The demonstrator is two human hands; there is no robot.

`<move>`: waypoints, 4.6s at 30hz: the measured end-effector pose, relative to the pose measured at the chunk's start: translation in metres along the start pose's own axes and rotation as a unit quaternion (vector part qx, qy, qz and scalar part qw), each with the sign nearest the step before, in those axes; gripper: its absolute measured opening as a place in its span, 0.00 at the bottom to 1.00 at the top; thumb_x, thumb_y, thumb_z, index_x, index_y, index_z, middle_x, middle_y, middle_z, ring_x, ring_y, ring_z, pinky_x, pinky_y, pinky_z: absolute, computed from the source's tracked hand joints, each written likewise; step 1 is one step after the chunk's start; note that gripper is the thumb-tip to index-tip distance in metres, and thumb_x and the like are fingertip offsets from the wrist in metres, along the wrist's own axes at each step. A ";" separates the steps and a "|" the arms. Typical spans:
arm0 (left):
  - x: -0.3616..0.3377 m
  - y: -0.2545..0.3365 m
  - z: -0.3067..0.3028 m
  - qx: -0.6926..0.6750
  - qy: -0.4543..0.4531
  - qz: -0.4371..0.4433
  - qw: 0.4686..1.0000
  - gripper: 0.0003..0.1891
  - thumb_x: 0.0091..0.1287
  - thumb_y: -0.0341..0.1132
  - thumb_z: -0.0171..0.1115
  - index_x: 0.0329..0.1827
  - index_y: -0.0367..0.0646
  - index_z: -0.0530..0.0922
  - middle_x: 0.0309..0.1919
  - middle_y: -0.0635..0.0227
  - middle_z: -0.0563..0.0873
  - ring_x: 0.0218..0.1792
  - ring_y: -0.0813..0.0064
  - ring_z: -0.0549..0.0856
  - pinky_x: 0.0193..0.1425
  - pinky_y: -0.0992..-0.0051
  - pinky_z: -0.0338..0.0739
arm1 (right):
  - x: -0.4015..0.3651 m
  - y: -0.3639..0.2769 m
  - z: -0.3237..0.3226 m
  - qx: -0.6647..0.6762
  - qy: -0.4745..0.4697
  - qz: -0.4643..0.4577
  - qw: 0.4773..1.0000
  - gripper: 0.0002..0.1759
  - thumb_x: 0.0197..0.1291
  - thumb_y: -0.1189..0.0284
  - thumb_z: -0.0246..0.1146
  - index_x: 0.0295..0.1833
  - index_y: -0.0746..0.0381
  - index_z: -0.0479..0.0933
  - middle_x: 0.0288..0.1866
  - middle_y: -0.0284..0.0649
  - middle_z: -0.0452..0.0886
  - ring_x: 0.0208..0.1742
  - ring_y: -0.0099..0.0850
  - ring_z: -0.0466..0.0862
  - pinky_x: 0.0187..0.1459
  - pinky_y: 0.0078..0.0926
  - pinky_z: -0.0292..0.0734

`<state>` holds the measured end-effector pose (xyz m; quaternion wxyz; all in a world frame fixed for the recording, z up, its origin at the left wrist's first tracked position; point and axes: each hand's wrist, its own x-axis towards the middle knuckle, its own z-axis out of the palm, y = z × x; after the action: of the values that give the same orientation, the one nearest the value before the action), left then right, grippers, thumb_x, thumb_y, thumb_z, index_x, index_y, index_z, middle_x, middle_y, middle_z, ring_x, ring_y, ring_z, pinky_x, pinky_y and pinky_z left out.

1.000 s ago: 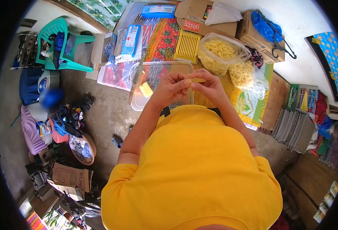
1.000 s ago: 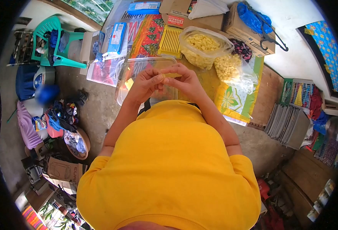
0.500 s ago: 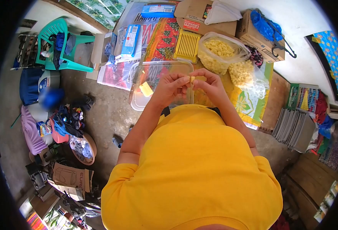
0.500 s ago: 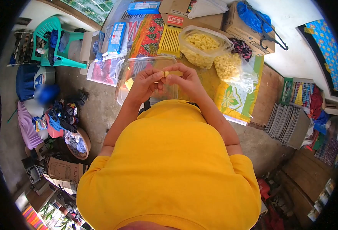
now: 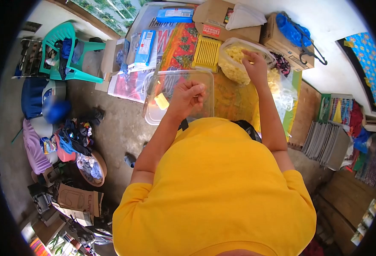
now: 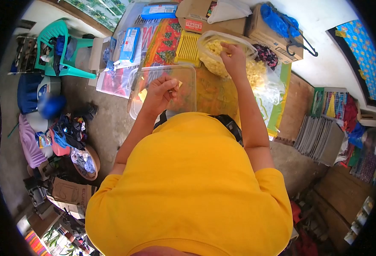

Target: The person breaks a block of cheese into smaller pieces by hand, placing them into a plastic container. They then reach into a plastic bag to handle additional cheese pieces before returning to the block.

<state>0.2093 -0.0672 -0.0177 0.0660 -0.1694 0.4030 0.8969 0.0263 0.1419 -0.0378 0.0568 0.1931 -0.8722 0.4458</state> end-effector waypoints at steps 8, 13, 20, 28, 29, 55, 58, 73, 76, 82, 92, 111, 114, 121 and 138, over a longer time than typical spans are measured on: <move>0.001 0.001 -0.002 0.023 0.046 0.034 0.998 0.06 0.64 0.34 0.63 0.36 0.40 0.80 0.28 0.70 0.83 0.23 0.83 0.79 0.27 0.80 0.76 | -0.018 -0.030 -0.008 0.398 -0.093 0.200 0.891 0.16 0.56 0.75 0.64 0.51 0.67 0.79 0.46 0.37 0.81 0.40 0.22 0.81 0.43 0.21 0.78; 0.007 0.006 0.012 0.136 0.067 0.089 0.984 0.10 0.64 0.35 0.64 0.44 0.38 0.81 0.32 0.69 0.85 0.27 0.83 0.80 0.32 0.81 0.77 | -0.047 -0.069 -0.005 0.438 -0.190 0.214 0.852 0.16 0.55 0.78 0.66 0.51 0.67 0.77 0.38 0.35 0.82 0.38 0.21 0.82 0.42 0.18 0.77; 0.011 0.006 0.021 0.217 0.060 0.133 0.965 0.15 0.65 0.37 0.64 0.49 0.35 0.80 0.36 0.69 0.85 0.31 0.82 0.82 0.35 0.81 0.78 | -0.069 -0.089 0.009 0.454 -0.206 0.179 0.848 0.16 0.55 0.78 0.67 0.50 0.68 0.76 0.45 0.37 0.81 0.43 0.21 0.81 0.45 0.19 0.77; 0.008 -0.004 0.024 0.215 0.061 0.166 0.961 0.14 0.67 0.39 0.61 0.46 0.36 0.81 0.29 0.73 0.84 0.29 0.87 0.81 0.32 0.85 0.75 | -0.077 -0.099 0.013 0.488 -0.206 0.196 0.825 0.16 0.56 0.77 0.67 0.49 0.71 0.75 0.45 0.41 0.79 0.45 0.24 0.80 0.49 0.22 0.79; 0.007 -0.005 0.023 0.228 0.060 0.175 0.956 0.14 0.68 0.39 0.61 0.46 0.36 0.81 0.30 0.73 0.84 0.30 0.87 0.81 0.33 0.85 0.75 | -0.077 -0.099 0.013 0.489 -0.204 0.194 0.825 0.16 0.56 0.77 0.67 0.49 0.71 0.74 0.45 0.41 0.79 0.45 0.25 0.81 0.48 0.23 0.79; 0.000 -0.006 0.023 0.123 0.028 0.071 0.990 0.13 0.71 0.40 0.56 0.44 0.38 0.81 0.31 0.69 0.85 0.30 0.80 0.84 0.33 0.79 0.81 | -0.085 -0.096 0.021 0.428 -0.161 0.176 0.872 0.14 0.55 0.76 0.67 0.46 0.68 0.75 0.42 0.36 0.80 0.39 0.20 0.81 0.40 0.19 0.79; 0.001 -0.003 0.023 0.087 0.019 0.040 0.995 0.13 0.70 0.40 0.57 0.45 0.39 0.81 0.32 0.69 0.85 0.31 0.80 0.84 0.34 0.79 0.81 | -0.084 -0.093 0.018 0.453 -0.162 0.191 0.856 0.13 0.55 0.78 0.67 0.46 0.65 0.76 0.41 0.35 0.81 0.40 0.20 0.81 0.38 0.18 0.79; 0.004 -0.008 0.015 0.072 0.025 0.053 0.996 0.11 0.65 0.37 0.64 0.43 0.39 0.81 0.30 0.71 0.84 0.28 0.84 0.81 0.31 0.81 0.79 | -0.081 -0.085 0.015 0.588 -0.217 0.257 0.736 0.15 0.57 0.78 0.65 0.50 0.68 0.75 0.40 0.41 0.83 0.40 0.27 0.84 0.45 0.25 0.81; 0.005 -0.008 0.014 0.080 0.033 0.056 0.995 0.10 0.64 0.37 0.65 0.42 0.39 0.81 0.30 0.72 0.83 0.28 0.84 0.80 0.31 0.81 0.79 | -0.081 -0.085 0.015 0.559 -0.222 0.243 0.761 0.14 0.57 0.78 0.65 0.49 0.68 0.76 0.41 0.40 0.83 0.39 0.26 0.84 0.46 0.24 0.80; 0.004 -0.003 0.014 0.076 0.020 0.053 0.995 0.08 0.64 0.33 0.64 0.41 0.37 0.81 0.27 0.70 0.83 0.26 0.80 0.81 0.28 0.79 0.78 | -0.080 -0.087 0.015 0.539 -0.218 0.233 0.779 0.15 0.55 0.78 0.66 0.49 0.68 0.77 0.41 0.40 0.83 0.39 0.25 0.83 0.45 0.24 0.79; 0.003 0.000 0.007 0.054 -0.017 0.037 0.998 0.07 0.65 0.32 0.63 0.40 0.37 0.81 0.27 0.68 0.84 0.25 0.80 0.82 0.25 0.79 0.79 | -0.080 -0.088 0.016 0.520 -0.211 0.228 0.796 0.15 0.52 0.81 0.67 0.47 0.69 0.76 0.42 0.39 0.81 0.40 0.24 0.83 0.44 0.22 0.79; -0.004 0.008 0.020 0.229 0.022 0.137 0.963 0.08 0.64 0.34 0.65 0.38 0.38 0.82 0.22 0.75 0.81 0.20 0.89 0.74 0.23 0.85 0.66 | -0.078 -0.089 0.013 0.505 -0.194 0.220 0.812 0.13 0.52 0.80 0.68 0.45 0.68 0.77 0.41 0.38 0.82 0.38 0.24 0.83 0.43 0.21 0.79; -0.005 0.008 0.022 0.231 0.031 0.132 0.964 0.08 0.64 0.35 0.65 0.38 0.38 0.82 0.22 0.76 0.81 0.20 0.89 0.74 0.23 0.85 0.66 | -0.079 -0.088 0.011 0.505 -0.199 0.216 0.812 0.13 0.53 0.80 0.68 0.45 0.68 0.77 0.41 0.38 0.82 0.38 0.24 0.83 0.43 0.22 0.79; -0.007 0.009 0.022 0.192 0.013 0.094 0.977 0.08 0.63 0.34 0.66 0.40 0.39 0.82 0.25 0.75 0.82 0.22 0.88 0.77 0.24 0.85 0.69 | -0.080 -0.092 0.006 0.528 -0.226 0.216 0.789 0.13 0.54 0.80 0.67 0.46 0.68 0.77 0.41 0.38 0.82 0.39 0.26 0.84 0.44 0.24 0.79; -0.010 0.006 0.015 0.246 -0.023 0.099 0.964 0.07 0.63 0.32 0.65 0.39 0.37 0.83 0.28 0.71 0.84 0.25 0.84 0.81 0.27 0.83 0.75 | -0.086 -0.089 0.005 0.539 -0.243 0.227 0.774 0.14 0.55 0.78 0.67 0.47 0.69 0.79 0.41 0.38 0.82 0.39 0.23 0.82 0.43 0.21 0.79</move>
<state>0.2135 -0.0597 -0.0009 0.0256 -0.0863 0.6248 0.7756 0.1405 0.1154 0.0036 -0.3731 0.0908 -0.4925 0.7810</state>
